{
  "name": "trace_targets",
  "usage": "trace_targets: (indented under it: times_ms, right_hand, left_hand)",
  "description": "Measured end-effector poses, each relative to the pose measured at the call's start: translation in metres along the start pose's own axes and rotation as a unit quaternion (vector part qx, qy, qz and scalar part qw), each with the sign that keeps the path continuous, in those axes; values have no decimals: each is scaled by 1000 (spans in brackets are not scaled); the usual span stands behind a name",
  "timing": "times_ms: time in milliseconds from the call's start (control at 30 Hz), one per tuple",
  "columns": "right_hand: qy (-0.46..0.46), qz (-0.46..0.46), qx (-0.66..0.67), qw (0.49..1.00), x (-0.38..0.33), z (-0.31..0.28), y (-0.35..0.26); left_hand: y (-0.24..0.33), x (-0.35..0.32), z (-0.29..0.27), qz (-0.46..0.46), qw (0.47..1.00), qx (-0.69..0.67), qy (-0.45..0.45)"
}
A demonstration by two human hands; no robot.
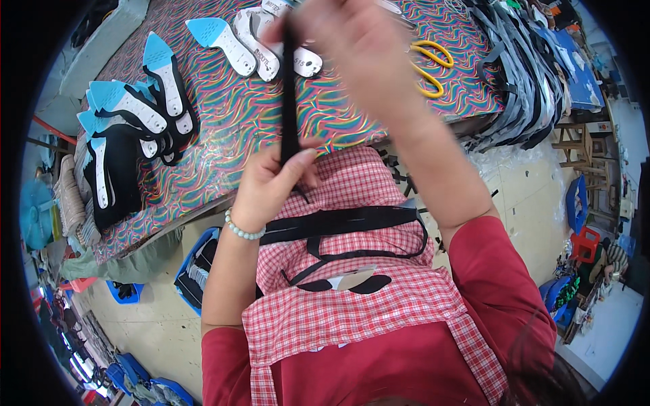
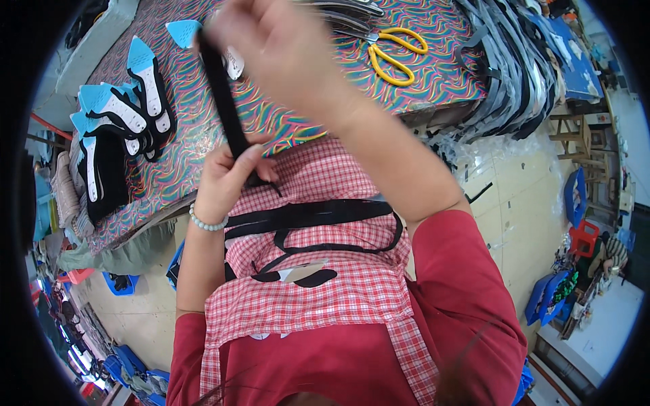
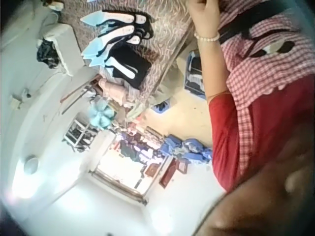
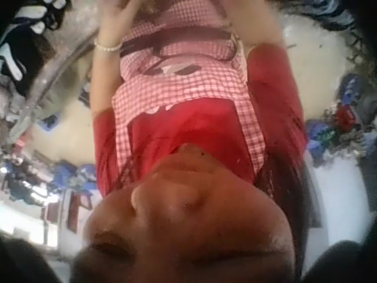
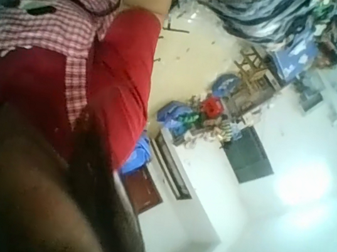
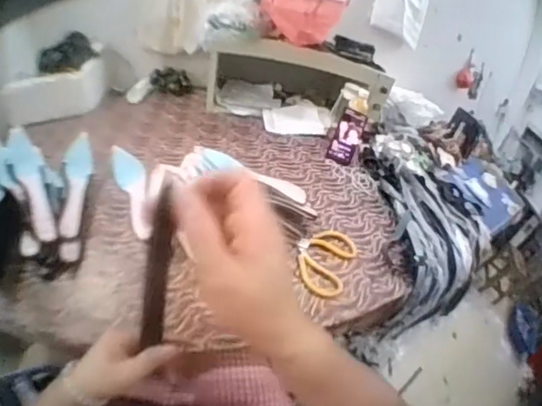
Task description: The person assembles shoe parts by wrapping a black fabric strip around a light blue shoe insole. They use yellow-handled scissors to cut the fabric to size and place the finished units on a pile on the table. The process is repeated for multiple insoles throughout the clip.
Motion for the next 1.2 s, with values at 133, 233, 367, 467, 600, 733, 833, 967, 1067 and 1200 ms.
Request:
trace_targets:
  times_ms: [133,233,367,467,600,733,833,967,1067,1200]
  right_hand:
    - [306,69,416,854,47,-96,-2]
    - [360,56,549,752,30,-166,34]
    - [249,100,762,590,13,-154,12]
    - [79,278,781,553,7,-77,-11]
    - [-134,134,175,966,-18,65,29]
    - [-168,91,-63,980,-55,123,100]
    - [-104,78,-27,991,-63,118,106]
    - [-99,89,-15,991,-64,123,105]
    - [-135,103,-40,985,-62,123,104]
    - [-138,56,-81,985,-62,129,98]
  left_hand:
    - [8,-25,-1,-44,991,123,-17]
    - [-3,-59,-20,-92,976,199,-5]
    - [-8,-99,-32,-23,934,311,-175]
    - [0,-76,-58,-66,980,168,-83]
    - [8,36,-132,-47,966,57,248]
    - [-20,185,-173,-71,852,399,330]
    - [-17,206,-165,-62,810,473,341]
    - [-17,193,-200,-95,910,352,195]
    - [21,183,-199,-57,970,180,156]
    - [39,168,-209,-25,971,177,161]
Point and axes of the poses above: each hand's wrist, its own x-axis towards the middle knuckle, its own z-axis out of the palm, y = z × x, the point moved 6 cm from there along x, towards the middle knuckle, and after that the axes turned 12 degrees about x, right-handed, at the moved point
